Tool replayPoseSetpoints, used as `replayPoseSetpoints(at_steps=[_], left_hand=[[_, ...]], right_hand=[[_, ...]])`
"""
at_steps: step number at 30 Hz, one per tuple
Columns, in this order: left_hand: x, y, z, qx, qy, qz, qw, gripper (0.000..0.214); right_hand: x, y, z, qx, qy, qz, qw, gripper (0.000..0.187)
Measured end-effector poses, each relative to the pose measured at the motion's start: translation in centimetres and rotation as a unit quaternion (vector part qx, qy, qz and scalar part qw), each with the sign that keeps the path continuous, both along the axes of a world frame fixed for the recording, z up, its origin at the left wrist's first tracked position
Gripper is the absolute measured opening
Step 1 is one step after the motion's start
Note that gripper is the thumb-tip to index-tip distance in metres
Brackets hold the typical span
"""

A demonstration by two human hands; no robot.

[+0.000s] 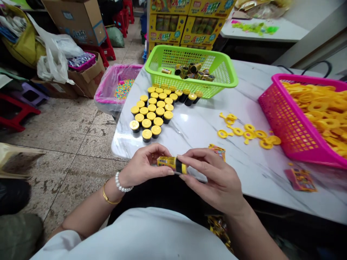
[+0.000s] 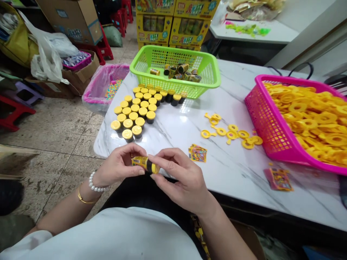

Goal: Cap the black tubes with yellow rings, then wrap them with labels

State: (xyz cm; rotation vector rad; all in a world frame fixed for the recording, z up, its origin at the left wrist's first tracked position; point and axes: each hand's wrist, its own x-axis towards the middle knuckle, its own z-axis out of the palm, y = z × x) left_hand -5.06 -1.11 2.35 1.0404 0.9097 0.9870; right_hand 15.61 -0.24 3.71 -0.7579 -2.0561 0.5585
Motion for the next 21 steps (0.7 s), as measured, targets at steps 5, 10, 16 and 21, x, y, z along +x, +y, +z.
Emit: replayPoseSetpoints(at_steps=[5,10,16,21], left_hand=[[1.4,0.4,0.1,-0.014,-0.038,-0.011,0.999,0.035],[0.9,0.9,-0.3,-0.084,-0.076,-0.044,0.993,0.036],[2.0,0.8,0.4,-0.045,-0.05,0.017,0.998,0.026],[2.3,0.6,0.4,-0.059,-0.07,0.007,0.996,0.038]], right_hand=[[0.5,0.3,0.0,0.04,-0.01,0.005,0.999,0.05],[1.6,0.7,-0.3,0.084,-0.029,0.005,0.996,0.05],[1.4,0.8,-0.7,0.105,-0.045,-0.007,0.993,0.052],[1.5,0.8,-0.8,0.107,-0.052,-0.003,0.993,0.053]])
